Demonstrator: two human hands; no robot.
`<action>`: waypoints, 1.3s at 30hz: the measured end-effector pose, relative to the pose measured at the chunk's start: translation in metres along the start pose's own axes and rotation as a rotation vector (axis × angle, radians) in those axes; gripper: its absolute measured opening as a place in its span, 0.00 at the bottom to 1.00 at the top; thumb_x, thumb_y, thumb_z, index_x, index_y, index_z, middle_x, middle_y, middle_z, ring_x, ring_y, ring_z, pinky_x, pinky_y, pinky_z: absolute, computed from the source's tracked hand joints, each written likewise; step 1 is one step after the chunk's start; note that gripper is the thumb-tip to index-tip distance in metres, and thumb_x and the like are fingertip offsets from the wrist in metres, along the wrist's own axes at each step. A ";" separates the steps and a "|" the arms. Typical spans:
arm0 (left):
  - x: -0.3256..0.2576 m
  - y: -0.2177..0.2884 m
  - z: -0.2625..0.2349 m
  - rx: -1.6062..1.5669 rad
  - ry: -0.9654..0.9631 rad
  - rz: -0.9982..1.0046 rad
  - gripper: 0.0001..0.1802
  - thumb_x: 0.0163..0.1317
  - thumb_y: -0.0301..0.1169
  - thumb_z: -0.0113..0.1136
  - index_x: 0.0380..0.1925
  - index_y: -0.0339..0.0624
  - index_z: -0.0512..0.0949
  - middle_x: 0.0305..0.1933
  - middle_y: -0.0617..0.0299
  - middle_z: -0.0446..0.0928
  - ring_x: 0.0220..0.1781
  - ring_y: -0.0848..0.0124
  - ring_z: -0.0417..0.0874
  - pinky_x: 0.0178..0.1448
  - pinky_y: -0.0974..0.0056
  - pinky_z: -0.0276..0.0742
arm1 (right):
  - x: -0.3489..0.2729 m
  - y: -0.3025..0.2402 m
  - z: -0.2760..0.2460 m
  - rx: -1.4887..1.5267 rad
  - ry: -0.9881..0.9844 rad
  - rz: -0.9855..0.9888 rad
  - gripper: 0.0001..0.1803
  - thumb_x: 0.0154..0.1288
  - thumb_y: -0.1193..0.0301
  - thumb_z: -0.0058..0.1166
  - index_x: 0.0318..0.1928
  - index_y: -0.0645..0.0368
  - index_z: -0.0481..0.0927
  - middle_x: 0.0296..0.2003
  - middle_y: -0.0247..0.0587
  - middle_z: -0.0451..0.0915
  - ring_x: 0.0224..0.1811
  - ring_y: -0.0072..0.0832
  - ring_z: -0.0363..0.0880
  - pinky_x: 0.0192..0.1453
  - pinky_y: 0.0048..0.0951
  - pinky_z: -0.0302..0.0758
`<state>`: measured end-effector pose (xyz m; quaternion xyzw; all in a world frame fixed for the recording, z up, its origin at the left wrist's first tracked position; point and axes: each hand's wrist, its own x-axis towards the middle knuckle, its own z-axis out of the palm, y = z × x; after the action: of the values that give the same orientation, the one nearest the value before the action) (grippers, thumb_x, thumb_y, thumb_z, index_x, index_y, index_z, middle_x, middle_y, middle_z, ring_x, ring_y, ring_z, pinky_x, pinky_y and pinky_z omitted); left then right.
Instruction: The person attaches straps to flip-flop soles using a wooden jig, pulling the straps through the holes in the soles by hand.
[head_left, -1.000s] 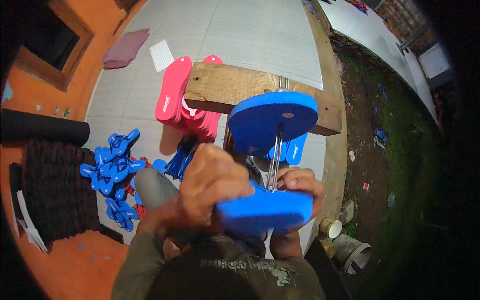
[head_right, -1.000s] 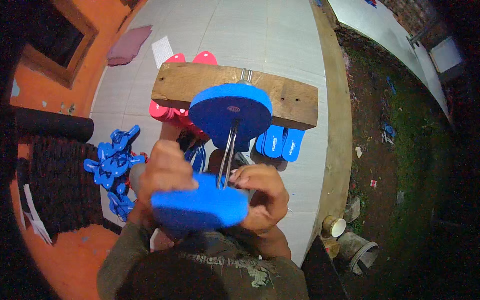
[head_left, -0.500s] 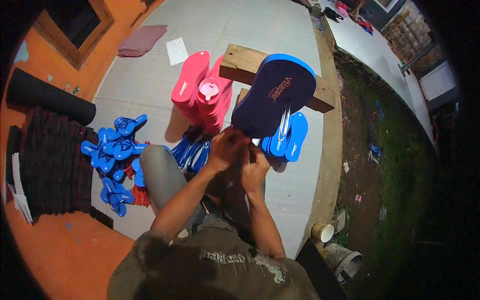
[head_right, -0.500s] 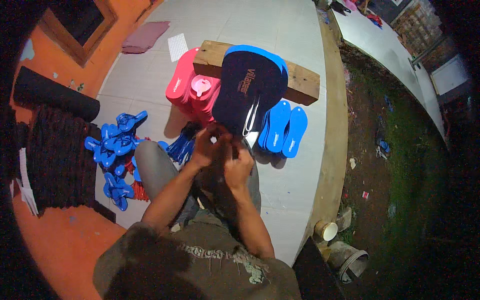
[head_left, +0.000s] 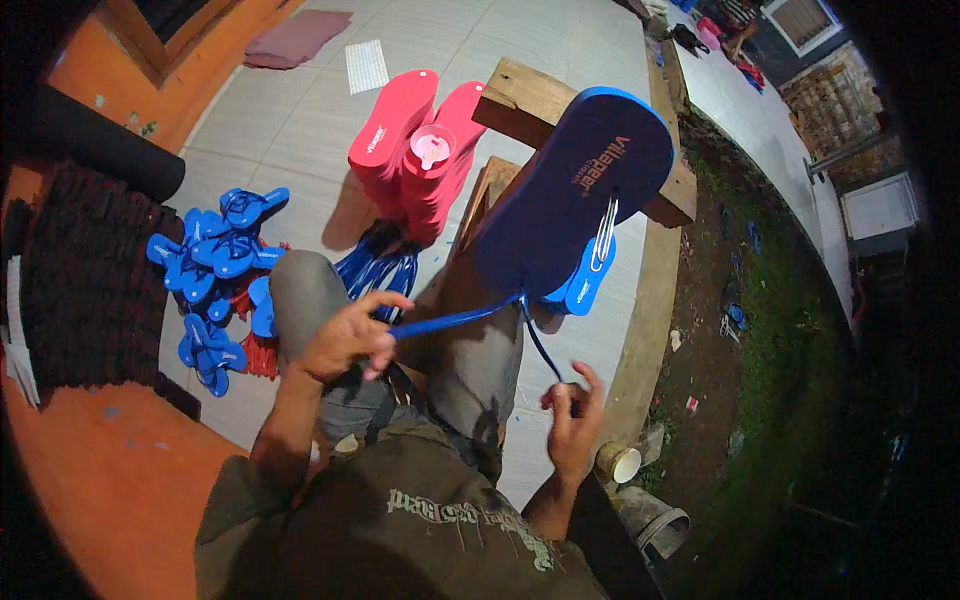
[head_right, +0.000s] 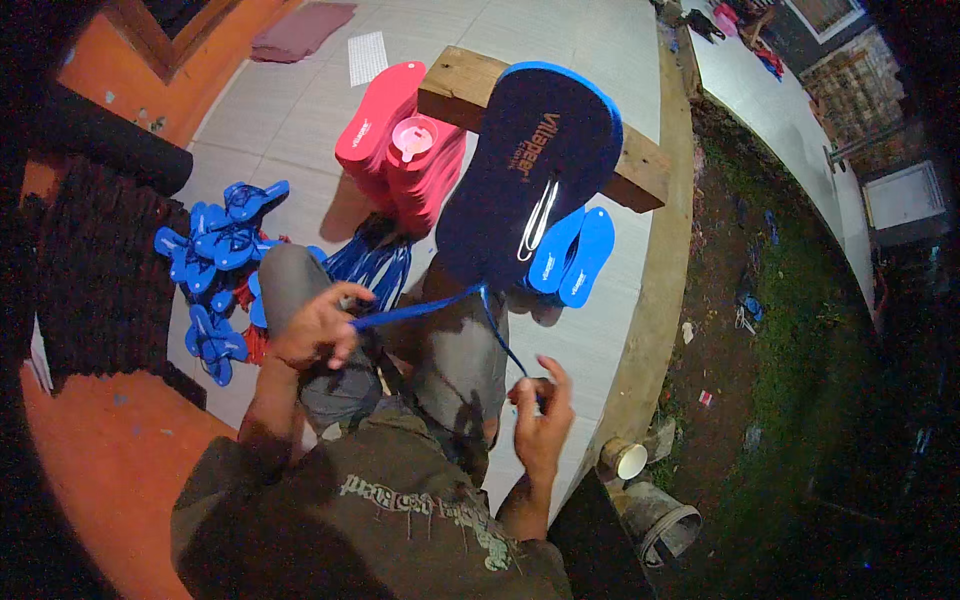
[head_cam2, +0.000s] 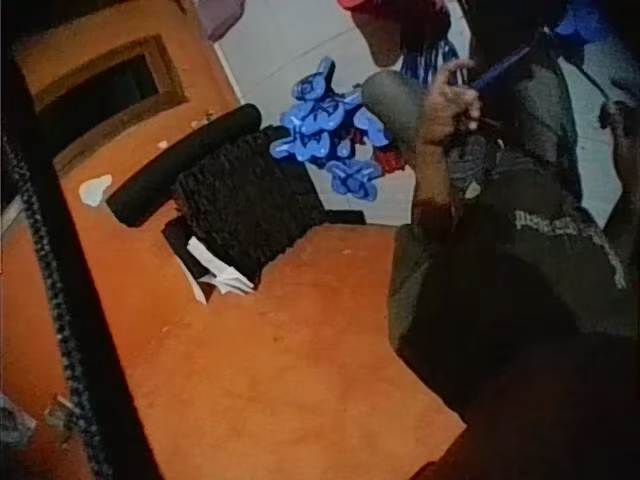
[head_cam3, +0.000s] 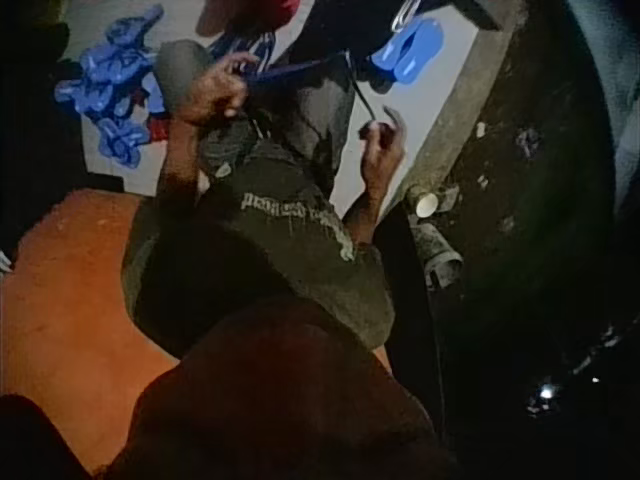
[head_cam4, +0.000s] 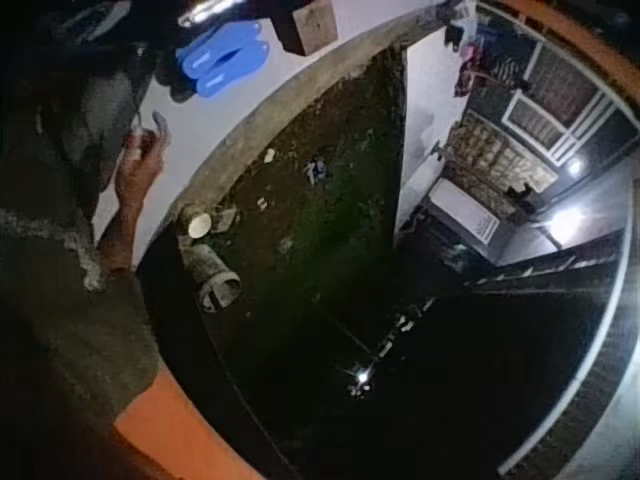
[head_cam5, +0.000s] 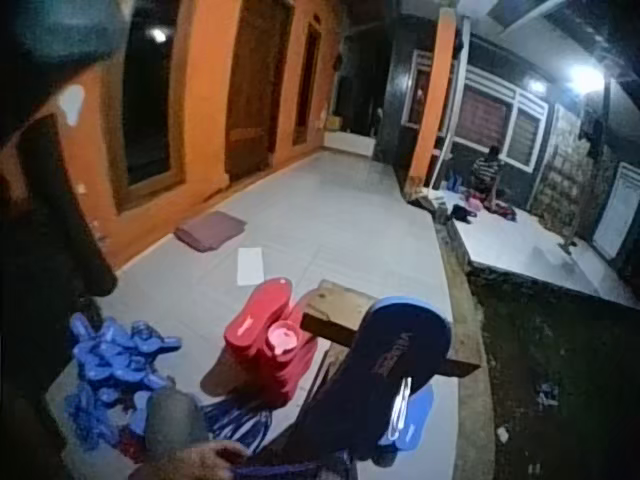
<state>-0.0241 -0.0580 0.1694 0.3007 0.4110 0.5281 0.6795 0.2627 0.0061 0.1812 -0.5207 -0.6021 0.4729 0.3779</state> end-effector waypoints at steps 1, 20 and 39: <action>-0.004 0.007 -0.004 -0.156 -0.037 0.093 0.16 0.59 0.32 0.53 0.44 0.36 0.67 0.19 0.63 0.70 0.18 0.78 0.70 0.22 0.71 0.63 | 0.004 -0.004 -0.005 0.034 0.063 -0.037 0.12 0.59 0.76 0.50 0.43 0.64 0.68 0.21 0.39 0.75 0.24 0.22 0.74 0.31 0.22 0.71; 0.143 0.110 0.115 1.045 0.641 1.214 0.11 0.59 0.32 0.52 0.37 0.35 0.74 0.36 0.53 0.74 0.38 0.60 0.74 0.44 0.61 0.68 | 0.115 -0.073 0.051 -0.057 0.175 -0.432 0.08 0.62 0.73 0.46 0.34 0.65 0.76 0.24 0.40 0.74 0.26 0.23 0.73 0.32 0.24 0.70; 0.139 0.127 0.124 0.841 0.297 0.874 0.20 0.48 0.42 0.65 0.34 0.37 0.78 0.25 0.59 0.79 0.26 0.76 0.78 0.30 0.71 0.73 | 0.107 -0.037 0.048 0.823 -0.289 -0.290 0.15 0.62 0.60 0.49 0.34 0.61 0.75 0.22 0.30 0.72 0.20 0.15 0.64 0.23 0.17 0.61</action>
<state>0.0395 0.1123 0.3029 0.6062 0.5129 0.5865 0.1599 0.1885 0.1021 0.1999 -0.1663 -0.4774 0.6826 0.5277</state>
